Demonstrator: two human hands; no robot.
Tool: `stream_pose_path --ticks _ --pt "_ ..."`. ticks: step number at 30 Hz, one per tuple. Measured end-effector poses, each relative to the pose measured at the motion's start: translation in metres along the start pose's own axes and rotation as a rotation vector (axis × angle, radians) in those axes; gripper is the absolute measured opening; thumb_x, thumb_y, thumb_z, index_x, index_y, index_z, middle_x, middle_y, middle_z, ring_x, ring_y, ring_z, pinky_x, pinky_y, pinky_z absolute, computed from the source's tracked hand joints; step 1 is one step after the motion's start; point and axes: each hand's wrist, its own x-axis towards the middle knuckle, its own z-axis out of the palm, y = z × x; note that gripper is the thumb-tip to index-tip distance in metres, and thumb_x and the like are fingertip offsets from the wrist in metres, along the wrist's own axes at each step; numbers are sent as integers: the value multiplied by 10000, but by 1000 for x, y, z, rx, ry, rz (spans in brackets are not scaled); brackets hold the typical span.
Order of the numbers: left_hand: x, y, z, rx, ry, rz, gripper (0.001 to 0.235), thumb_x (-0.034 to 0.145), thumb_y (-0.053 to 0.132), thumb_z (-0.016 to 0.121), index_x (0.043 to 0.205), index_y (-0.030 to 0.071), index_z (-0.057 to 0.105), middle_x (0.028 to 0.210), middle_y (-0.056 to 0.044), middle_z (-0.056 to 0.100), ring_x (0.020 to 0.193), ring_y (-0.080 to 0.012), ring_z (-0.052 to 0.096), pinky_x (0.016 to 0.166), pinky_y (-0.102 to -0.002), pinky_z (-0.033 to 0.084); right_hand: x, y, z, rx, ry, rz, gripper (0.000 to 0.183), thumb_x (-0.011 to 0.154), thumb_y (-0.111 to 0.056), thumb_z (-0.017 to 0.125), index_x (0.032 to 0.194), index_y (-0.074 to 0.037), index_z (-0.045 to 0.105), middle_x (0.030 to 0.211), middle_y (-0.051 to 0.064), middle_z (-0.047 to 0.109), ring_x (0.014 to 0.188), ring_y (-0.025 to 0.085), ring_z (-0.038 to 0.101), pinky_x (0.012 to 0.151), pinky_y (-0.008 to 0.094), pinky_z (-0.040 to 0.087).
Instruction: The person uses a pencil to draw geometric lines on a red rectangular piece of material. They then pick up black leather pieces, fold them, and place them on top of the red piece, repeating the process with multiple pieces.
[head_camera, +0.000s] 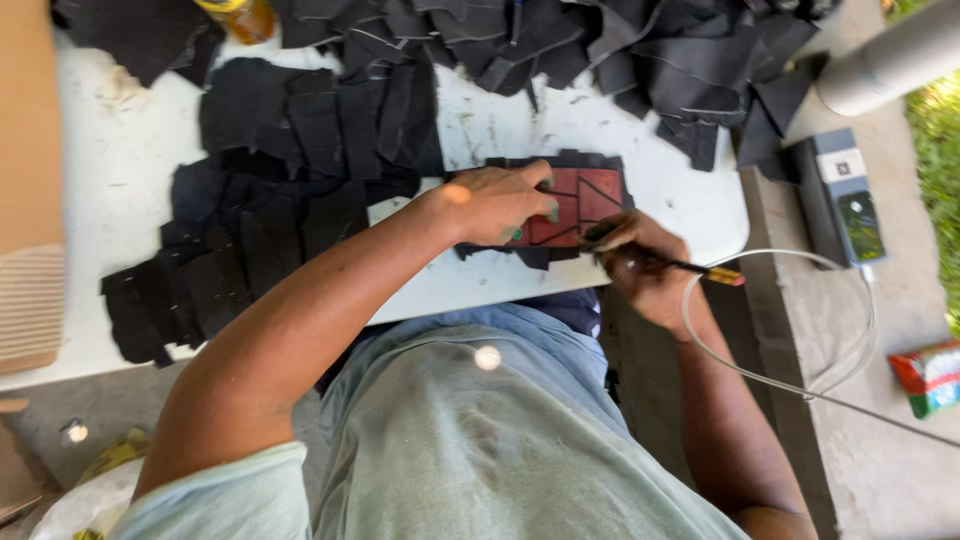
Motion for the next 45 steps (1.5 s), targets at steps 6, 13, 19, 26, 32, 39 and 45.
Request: stream_pose_path --ticks 6,13,19,26,32,39,45 --pt "-5 -6 -23 85 -288 -60 881 728 -97 657 1463 365 508 1581 -23 293 1190 -320 617 934 -430 549 19 -1 55 -139 -65 147 141 847 24 743 983 5 712 952 107 766 862 170 746 788 285 592" --pt "-8 -3 -32 112 -272 -119 813 798 19 714 1448 466 518 1587 19 315 1209 -316 620 1001 -410 528 40 -17 93 -128 -145 -21 162 860 11 752 1012 -27 709 949 119 746 813 232 729 740 318 570" --pt "-6 -6 -27 133 -269 -72 901 754 -74 695 1452 466 511 1575 -4 318 1249 -311 598 1030 -410 503 42 -20 99 -152 -167 -143 172 872 23 734 1029 -36 694 1000 108 757 828 249 746 736 327 586" --pt "-8 0 -31 114 -271 -112 841 768 0 747 1433 465 527 1578 16 317 1250 -313 595 1042 -407 496 48 -22 101 -146 -175 -138 137 872 24 734 980 -29 668 980 113 735 833 264 732 733 331 573" --pt "-6 -1 -28 122 -288 -135 817 774 29 756 1439 443 525 1592 8 303 1218 -325 618 1030 -414 507 51 -24 84 -194 -209 -134 155 854 2 745 989 -34 678 900 131 714 794 276 700 713 357 552" --pt "-4 -7 -25 125 -292 -108 764 777 4 725 1411 394 555 1598 -7 290 1198 -342 621 993 -424 528 51 -22 71 -266 -229 -88 143 868 -25 767 985 -41 686 842 121 704 701 234 668 657 353 545" --pt "-6 -5 -31 119 -252 -65 694 806 65 742 1398 383 570 1564 -33 324 1187 -351 624 990 -443 518 49 -18 62 -169 -202 -45 152 869 -25 749 1012 -46 701 877 98 728 729 203 706 675 327 560"
